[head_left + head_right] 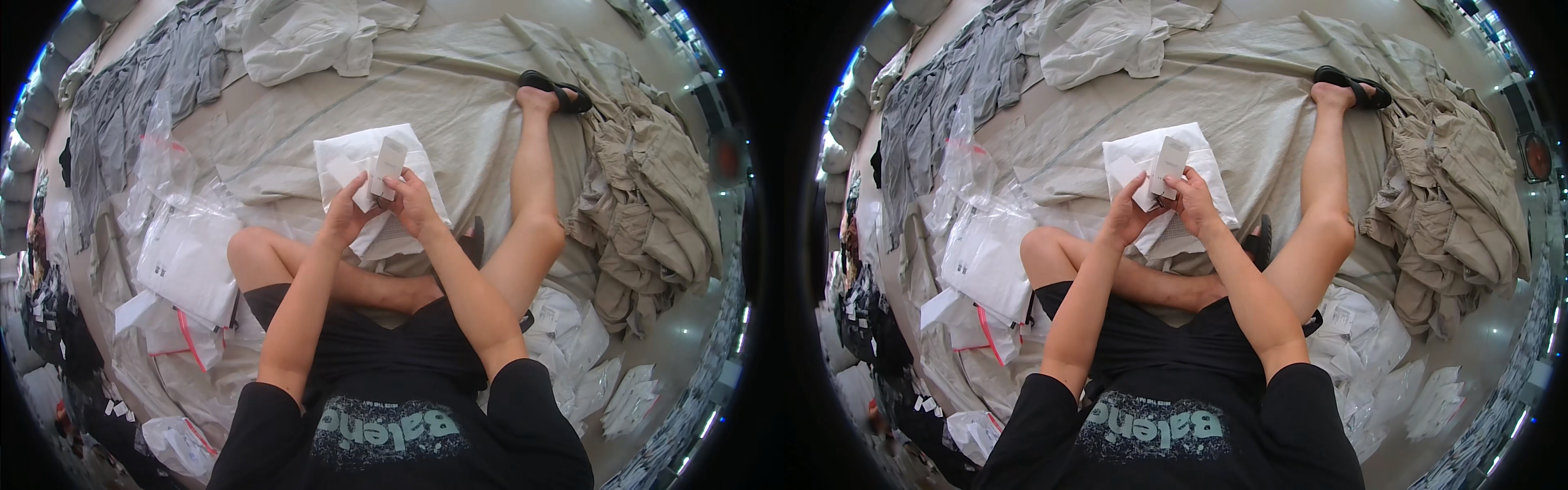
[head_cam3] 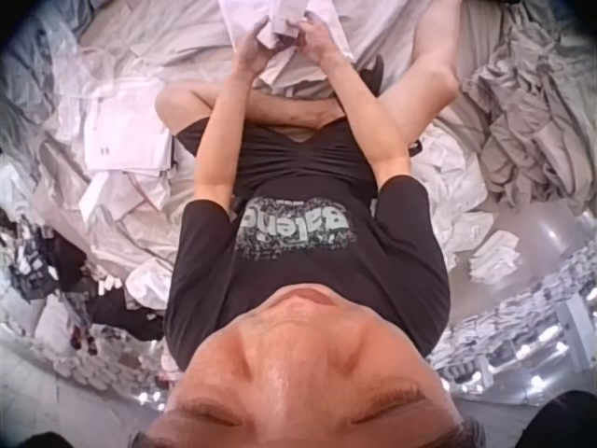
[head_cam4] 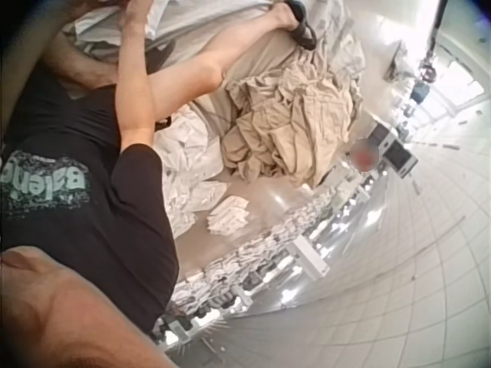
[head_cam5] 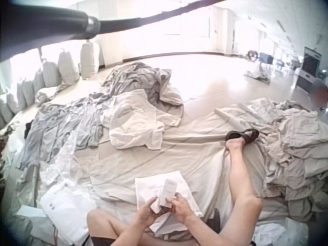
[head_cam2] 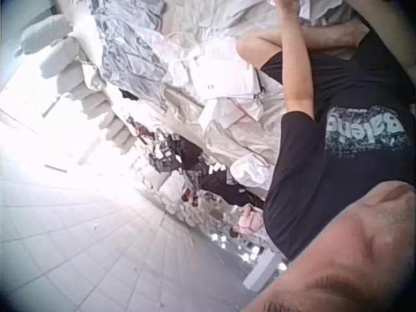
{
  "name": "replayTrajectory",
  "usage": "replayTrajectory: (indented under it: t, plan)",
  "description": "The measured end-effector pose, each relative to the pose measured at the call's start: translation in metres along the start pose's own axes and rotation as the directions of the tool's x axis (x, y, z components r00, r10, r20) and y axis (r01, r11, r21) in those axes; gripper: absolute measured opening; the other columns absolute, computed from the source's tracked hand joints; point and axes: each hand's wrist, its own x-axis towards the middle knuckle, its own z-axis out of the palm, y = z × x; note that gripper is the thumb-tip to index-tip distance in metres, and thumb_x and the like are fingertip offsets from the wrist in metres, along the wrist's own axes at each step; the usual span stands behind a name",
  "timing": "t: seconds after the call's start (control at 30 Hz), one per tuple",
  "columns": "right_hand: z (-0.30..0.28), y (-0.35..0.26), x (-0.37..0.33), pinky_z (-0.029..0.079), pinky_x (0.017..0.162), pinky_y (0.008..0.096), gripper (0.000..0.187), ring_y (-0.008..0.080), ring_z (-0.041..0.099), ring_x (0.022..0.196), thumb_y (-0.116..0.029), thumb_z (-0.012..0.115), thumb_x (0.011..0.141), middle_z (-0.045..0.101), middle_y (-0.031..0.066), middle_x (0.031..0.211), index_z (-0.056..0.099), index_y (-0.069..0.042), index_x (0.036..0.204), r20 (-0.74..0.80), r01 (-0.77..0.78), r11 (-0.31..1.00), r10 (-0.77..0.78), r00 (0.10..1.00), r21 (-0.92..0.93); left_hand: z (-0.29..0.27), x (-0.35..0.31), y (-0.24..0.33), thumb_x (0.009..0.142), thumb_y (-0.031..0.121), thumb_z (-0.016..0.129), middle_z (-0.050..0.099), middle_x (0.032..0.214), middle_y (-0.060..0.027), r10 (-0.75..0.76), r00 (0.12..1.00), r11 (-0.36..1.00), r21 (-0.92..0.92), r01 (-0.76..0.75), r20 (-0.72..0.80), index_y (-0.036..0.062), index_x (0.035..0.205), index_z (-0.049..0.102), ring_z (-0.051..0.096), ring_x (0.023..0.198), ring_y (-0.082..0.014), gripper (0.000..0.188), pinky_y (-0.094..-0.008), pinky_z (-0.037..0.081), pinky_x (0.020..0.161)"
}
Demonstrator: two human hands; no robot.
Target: The person sits on the floor and folds white shirts by hand. They place each folded shirt into a clear plastic bag and seal it, repeating the process for multiple items.
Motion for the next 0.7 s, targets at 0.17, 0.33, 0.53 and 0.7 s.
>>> replayTrajectory:
  t: [0.17,0.33,0.53,0.7]
  plan:
    - [0.019,-0.014,-0.013,0.059,0.095,0.0362,0.053,0.0183,0.072,0.107,-0.017,0.065,0.106,0.071,0.0058,0.124,0.045,-0.006,0.154,0.15,-0.045,0.987,0.022,0.988,0.153,0.007,0.002,0.001,0.102,0.053,0.074,0.066,0.133,-0.0097,0.095,0.994,0.995,-0.005,-0.095,-0.063,0.0076,0.146,0.054,0.064,0.125,-0.0246,0.067,-0.0466,0.052,0.108]
    - [-0.014,0.021,0.001,0.055,0.098,0.0357,0.063,0.0153,0.068,0.112,-0.015,0.059,0.102,0.07,0.0031,0.129,0.04,-0.01,0.163,0.105,0.053,0.999,-0.053,0.993,0.002,-0.004,0.019,-0.009,0.102,0.057,0.073,0.069,0.132,-0.0099,0.255,0.947,0.964,0.125,-0.233,-0.196,0.0057,0.143,0.057,0.066,0.123,-0.0219,0.068,-0.0445,0.051,0.109]
    - [-0.012,0.017,-0.003,0.05,0.105,0.0416,0.058,0.0232,0.064,0.125,-0.023,0.04,0.103,0.068,0.0114,0.139,0.045,-0.004,0.158,0.128,0.035,0.973,-0.066,0.99,0.23,-0.009,0.015,-0.003,0.106,0.028,0.073,0.068,0.135,-0.0124,0.243,0.962,0.966,-0.056,-0.252,-0.127,0.0053,0.14,0.058,0.067,0.124,-0.0271,0.043,-0.0453,0.057,0.104]
    - [0.013,0.017,-0.009,0.05,0.108,0.0408,0.045,0.0224,0.064,0.125,-0.024,0.041,0.113,0.068,0.0113,0.138,0.054,-0.002,0.15,-0.11,0.297,0.931,-0.279,0.954,0.211,-0.023,0.02,-0.009,0.108,0.008,0.065,0.069,0.134,-0.0112,0.442,0.845,0.886,0.004,-0.463,-0.302,0.0025,0.135,0.062,0.069,0.118,-0.0265,0.028,-0.045,0.058,0.102]
